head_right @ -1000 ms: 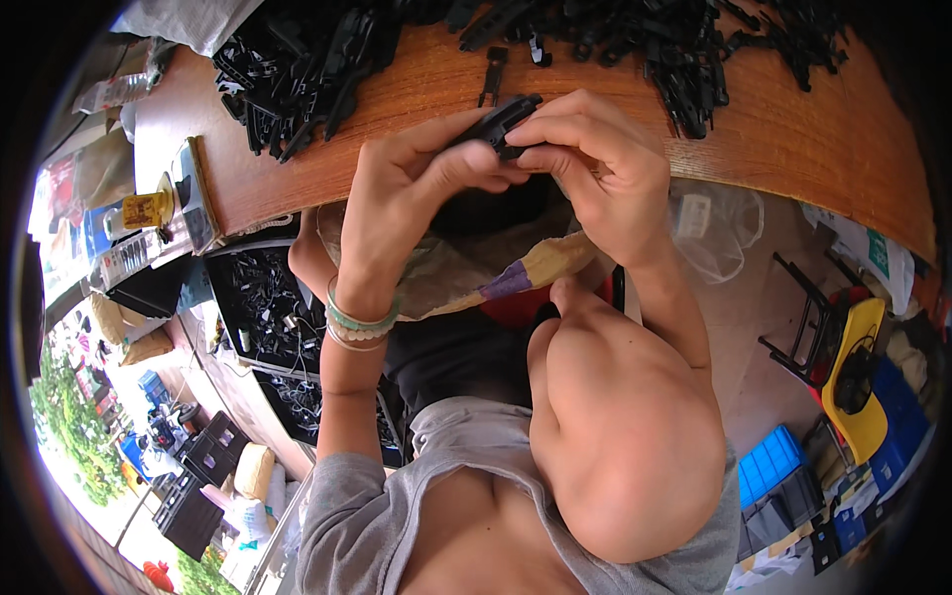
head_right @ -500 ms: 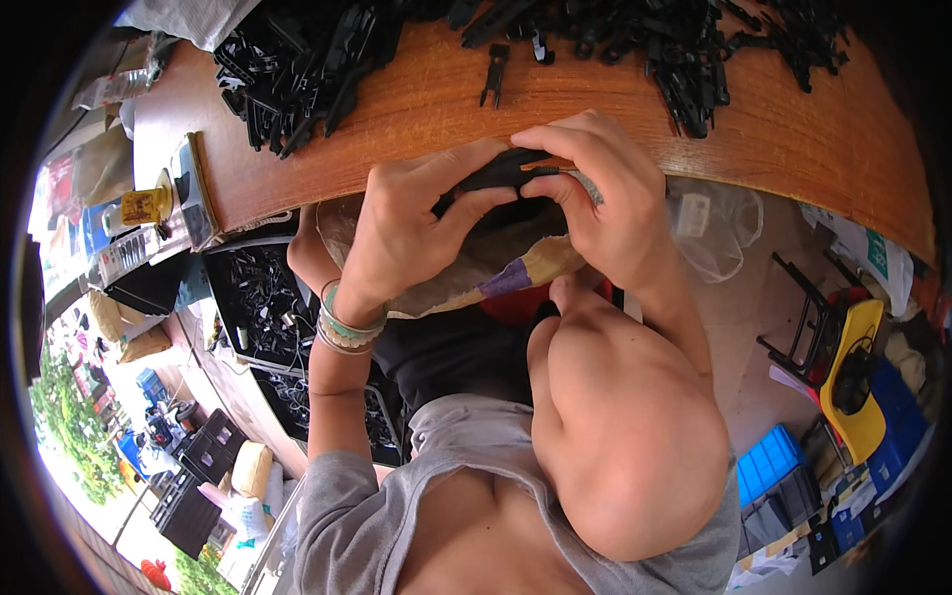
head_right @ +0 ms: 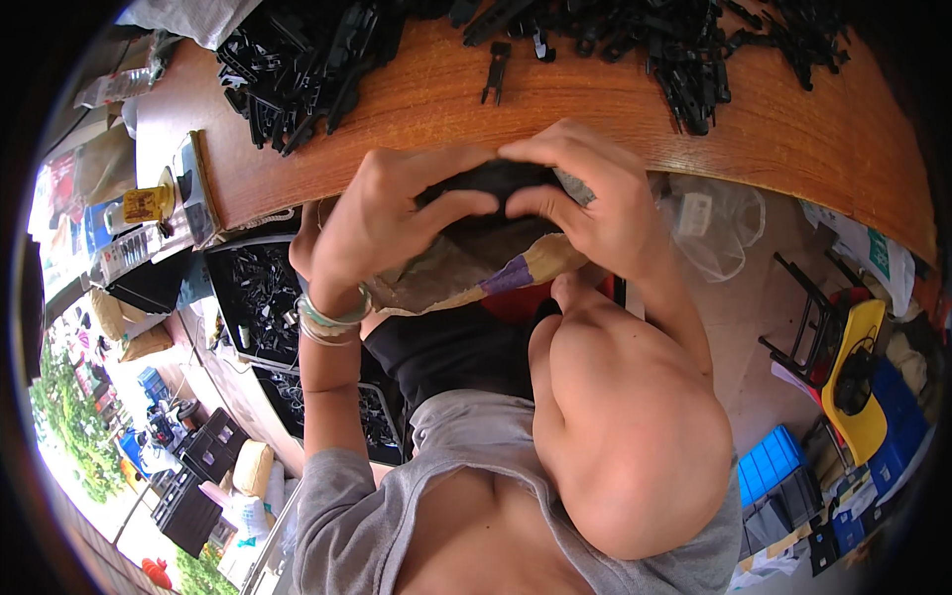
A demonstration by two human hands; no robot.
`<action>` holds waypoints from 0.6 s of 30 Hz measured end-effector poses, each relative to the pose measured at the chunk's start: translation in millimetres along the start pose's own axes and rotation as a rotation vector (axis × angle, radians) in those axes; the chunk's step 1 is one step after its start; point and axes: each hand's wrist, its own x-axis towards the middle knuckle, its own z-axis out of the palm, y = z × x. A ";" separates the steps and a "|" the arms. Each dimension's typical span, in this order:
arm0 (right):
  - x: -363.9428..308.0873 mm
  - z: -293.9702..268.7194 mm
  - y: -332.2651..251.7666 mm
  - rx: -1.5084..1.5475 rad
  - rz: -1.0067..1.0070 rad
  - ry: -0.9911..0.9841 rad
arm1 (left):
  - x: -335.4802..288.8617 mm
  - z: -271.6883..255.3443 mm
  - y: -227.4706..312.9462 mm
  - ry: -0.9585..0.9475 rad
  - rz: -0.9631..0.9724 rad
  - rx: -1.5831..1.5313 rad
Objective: The person picks plastic parts from a table, snaps them together by hand, and drops the assembled components into a bag.
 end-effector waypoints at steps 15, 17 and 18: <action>28.4 30.0 27.5 -0.630 -0.033 0.013 | 101.0 6.7 -33.0 0.320 -0.026 0.655; 23.4 26.3 24.4 -0.681 -0.066 0.113 | 98.6 5.5 -40.0 0.345 0.014 0.660; 19.3 24.4 24.1 -0.679 -0.064 0.113 | 95.4 3.9 -43.3 0.373 0.053 0.666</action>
